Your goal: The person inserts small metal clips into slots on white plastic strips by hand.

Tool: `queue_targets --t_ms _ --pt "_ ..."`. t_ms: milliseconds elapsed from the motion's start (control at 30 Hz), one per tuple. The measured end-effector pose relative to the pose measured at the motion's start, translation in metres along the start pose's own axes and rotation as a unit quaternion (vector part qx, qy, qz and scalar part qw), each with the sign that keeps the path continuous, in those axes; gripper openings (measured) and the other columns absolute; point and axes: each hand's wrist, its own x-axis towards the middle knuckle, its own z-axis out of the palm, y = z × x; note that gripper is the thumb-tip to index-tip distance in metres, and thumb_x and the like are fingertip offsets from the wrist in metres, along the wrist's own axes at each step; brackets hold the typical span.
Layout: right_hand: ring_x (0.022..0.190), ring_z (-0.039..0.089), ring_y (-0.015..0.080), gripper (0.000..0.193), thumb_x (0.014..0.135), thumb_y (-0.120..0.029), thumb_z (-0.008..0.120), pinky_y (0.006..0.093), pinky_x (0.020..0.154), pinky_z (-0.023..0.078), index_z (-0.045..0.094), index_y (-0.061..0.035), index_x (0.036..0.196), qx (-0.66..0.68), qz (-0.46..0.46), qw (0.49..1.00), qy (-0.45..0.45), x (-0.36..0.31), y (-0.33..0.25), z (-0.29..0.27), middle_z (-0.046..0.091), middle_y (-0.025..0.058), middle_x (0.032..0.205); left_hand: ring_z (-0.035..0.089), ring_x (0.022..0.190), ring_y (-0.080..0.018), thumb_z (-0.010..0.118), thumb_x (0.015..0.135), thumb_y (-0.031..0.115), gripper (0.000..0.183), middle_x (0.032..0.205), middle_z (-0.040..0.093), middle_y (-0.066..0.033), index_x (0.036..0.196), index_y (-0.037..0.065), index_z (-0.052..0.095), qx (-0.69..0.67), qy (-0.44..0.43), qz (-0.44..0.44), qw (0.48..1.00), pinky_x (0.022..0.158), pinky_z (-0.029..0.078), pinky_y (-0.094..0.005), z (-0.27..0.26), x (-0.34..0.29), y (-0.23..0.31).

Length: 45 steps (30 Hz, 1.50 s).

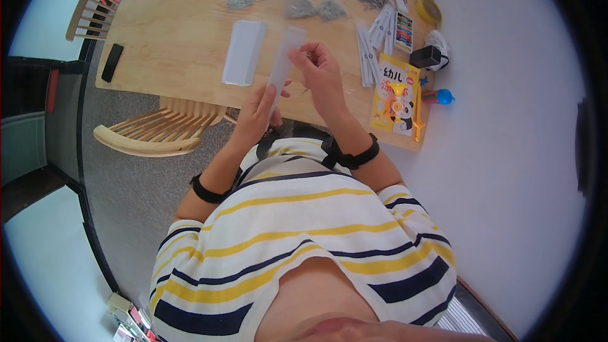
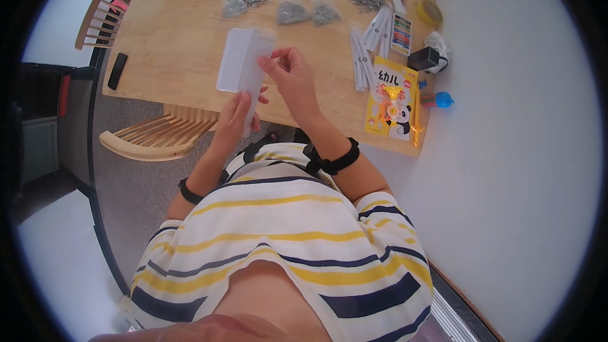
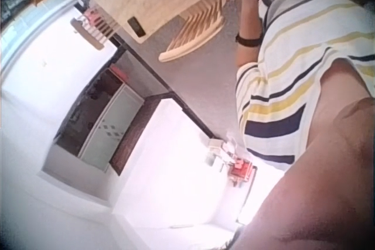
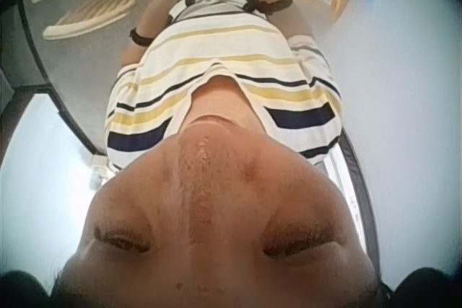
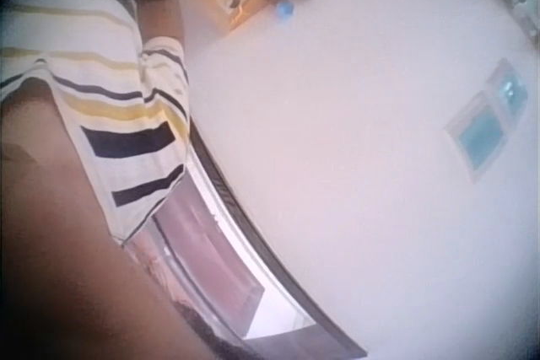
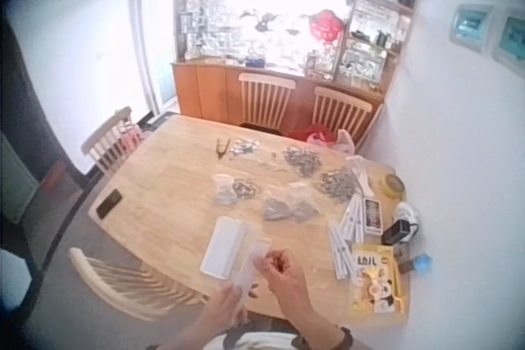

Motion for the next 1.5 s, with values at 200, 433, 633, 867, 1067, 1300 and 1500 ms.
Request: queue_targets --t_ms 200,433,633,867,1067,1300,1500 --pt "0.062 0.047 0.0027 0.018 0.077 -0.016 0.071 0.0172 0.053 0.034 0.059 -0.003 0.079 -0.048 -0.037 0.998 -0.002 0.005 -0.001 -0.01 0.056 -0.0012 0.069 0.058 0.069 -0.0102 0.041 0.096 0.033 0.04 0.095 0.06 -0.0066 0.113 0.0 0.055 -0.023 0.04 -0.016 0.999 0.065 0.048 -0.0225 0.005 0.001 -0.006" --pt "0.06 0.046 0.0026 0.014 0.078 -0.014 0.069 0.0174 0.05 0.033 0.059 -0.004 0.079 0.012 -0.02 1.0 -0.017 0.007 -0.006 -0.016 0.055 -0.0026 0.068 0.061 0.072 -0.0145 0.043 0.094 0.029 0.037 0.092 0.062 -0.0095 0.108 -0.002 0.055 -0.16 0.031 -0.081 0.983 0.068 0.05 -0.0269 0.001 0.005 0.008" --pt "0.049 0.037 0.0017 0.013 0.08 -0.016 0.068 0.0182 0.043 0.026 0.058 -0.0063 0.078 0.103 0.002 0.988 -0.115 0.008 -0.006 -0.024 0.052 -0.0043 0.065 0.062 0.078 -0.0165 0.048 0.092 0.028 0.037 0.095 0.061 -0.0093 0.112 -0.003 0.055 -0.261 -0.071 -0.143 0.952 0.073 0.051 -0.029 -0.006 0.004 0.016" --pt "0.049 0.036 0.0009 0.014 0.08 -0.015 0.068 0.0181 0.043 0.025 0.063 -0.0041 0.086 0.104 0.017 0.988 -0.112 0.008 -0.014 -0.024 0.05 -0.0056 0.063 0.061 0.079 -0.0138 0.057 0.086 0.019 0.036 0.094 0.06 -0.0058 0.115 -0.003 0.055 -0.255 -0.068 -0.099 0.959 0.073 0.051 -0.0273 0.004 0.0 0.025" --pt "0.057 0.033 -0.0003 0.028 0.076 -0.008 0.068 0.0158 0.049 0.024 0.064 -0.004 0.104 -0.158 -0.128 0.973 -0.107 -0.006 -0.03 -0.016 0.038 -0.0094 0.064 0.06 0.077 -0.0143 0.067 0.079 0.016 0.037 0.095 0.059 -0.0067 0.111 0.0 0.058 -0.121 0.032 0.005 0.992 0.07 0.051 -0.0283 0.013 0.001 0.024" --pt "0.058 0.031 0.0001 0.034 0.076 -0.007 0.069 0.0166 0.049 0.022 0.064 -0.0056 0.109 -0.155 -0.11 0.975 -0.119 -0.01 -0.04 -0.018 0.035 -0.0093 0.065 0.061 0.079 -0.0152 0.07 0.076 0.015 0.038 0.098 0.059 -0.0067 0.11 0.001 0.059 -0.11 0.018 0.054 0.992 0.072 0.052 -0.0284 0.011 0.003 0.024" --pt "0.054 0.033 0.001 0.031 0.077 -0.013 0.069 0.0188 0.046 0.024 0.064 -0.003 0.106 -0.136 -0.12 0.974 -0.135 -0.008 -0.037 -0.022 0.041 -0.0071 0.062 0.061 0.076 -0.0157 0.063 0.082 0.017 0.036 0.095 0.059 -0.0081 0.112 -0.002 0.057 -0.143 0.013 0.025 0.989 0.07 0.052 -0.0292 0.01 0.002 0.028"
